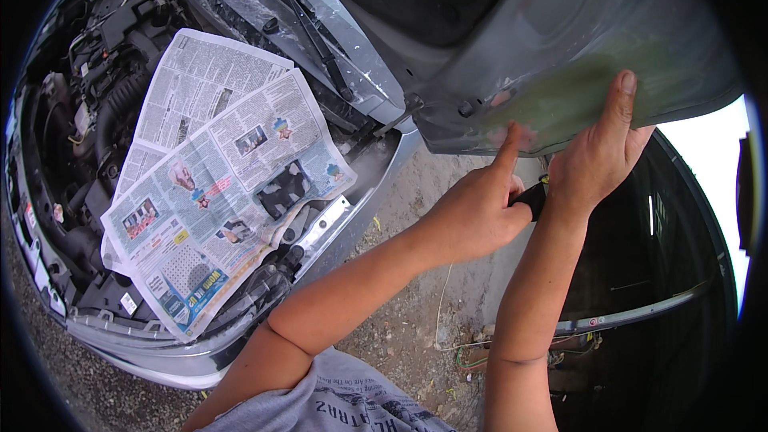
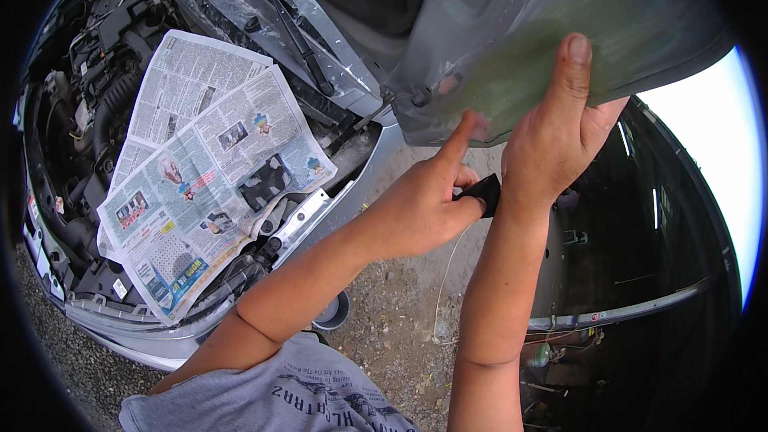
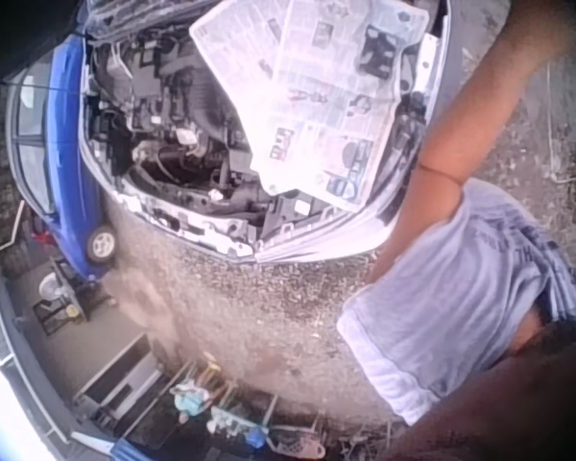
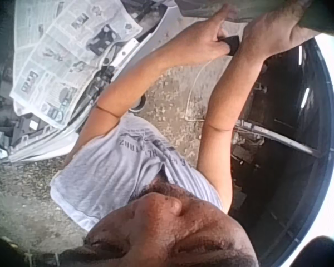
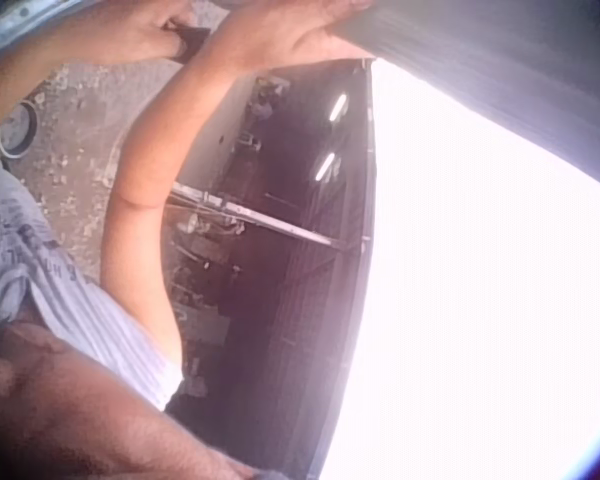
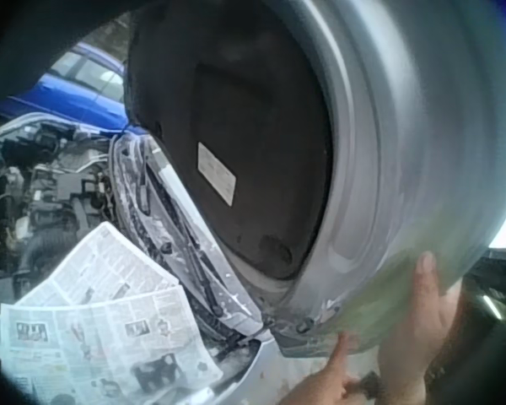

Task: The person sands the underside of a car's open hood using a sanding block and sandpaper. They repeatedly dip the sanding block into a bucket of water to wet it before continuing to sand the surface.

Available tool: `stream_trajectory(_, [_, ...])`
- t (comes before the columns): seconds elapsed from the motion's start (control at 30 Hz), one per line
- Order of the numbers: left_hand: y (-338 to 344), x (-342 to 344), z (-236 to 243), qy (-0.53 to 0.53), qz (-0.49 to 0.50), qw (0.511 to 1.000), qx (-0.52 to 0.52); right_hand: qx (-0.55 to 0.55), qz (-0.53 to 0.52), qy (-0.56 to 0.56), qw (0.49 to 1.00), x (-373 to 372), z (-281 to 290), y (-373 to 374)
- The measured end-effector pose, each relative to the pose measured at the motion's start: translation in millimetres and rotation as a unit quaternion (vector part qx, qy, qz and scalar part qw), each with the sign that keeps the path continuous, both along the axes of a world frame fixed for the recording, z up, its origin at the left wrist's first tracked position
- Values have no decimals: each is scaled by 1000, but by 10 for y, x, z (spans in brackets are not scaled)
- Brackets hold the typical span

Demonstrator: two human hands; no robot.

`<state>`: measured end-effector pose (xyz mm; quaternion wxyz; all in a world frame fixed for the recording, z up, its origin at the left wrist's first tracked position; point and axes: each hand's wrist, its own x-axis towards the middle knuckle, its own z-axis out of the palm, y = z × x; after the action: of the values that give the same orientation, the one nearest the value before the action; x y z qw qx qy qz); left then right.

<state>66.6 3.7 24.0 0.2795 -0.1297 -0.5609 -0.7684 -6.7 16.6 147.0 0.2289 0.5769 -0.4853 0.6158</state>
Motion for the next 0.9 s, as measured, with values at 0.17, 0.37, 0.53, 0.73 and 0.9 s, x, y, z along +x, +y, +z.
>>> stream_trajectory(0.17, [-55,53,-22,7,8,1000,-8,1,8,-6,1000,13,5,-10])
stream_trajectory(0.37, [18,-137,-209,-1,135,988,-70,5,19,-6,1000,9,4,-16])
stream_trajectory(0.53, [47,-127,-213,-7,148,986,-74,18,16,-12,1000,5,3,5])
stream_trajectory(0.73, [-62,11,-193,-17,88,994,-57,25,26,7,999,-7,8,19])
stream_trajectory(0.9, [29,112,-267,-38,2,999,-15,38,13,-7,999,74,0,33])
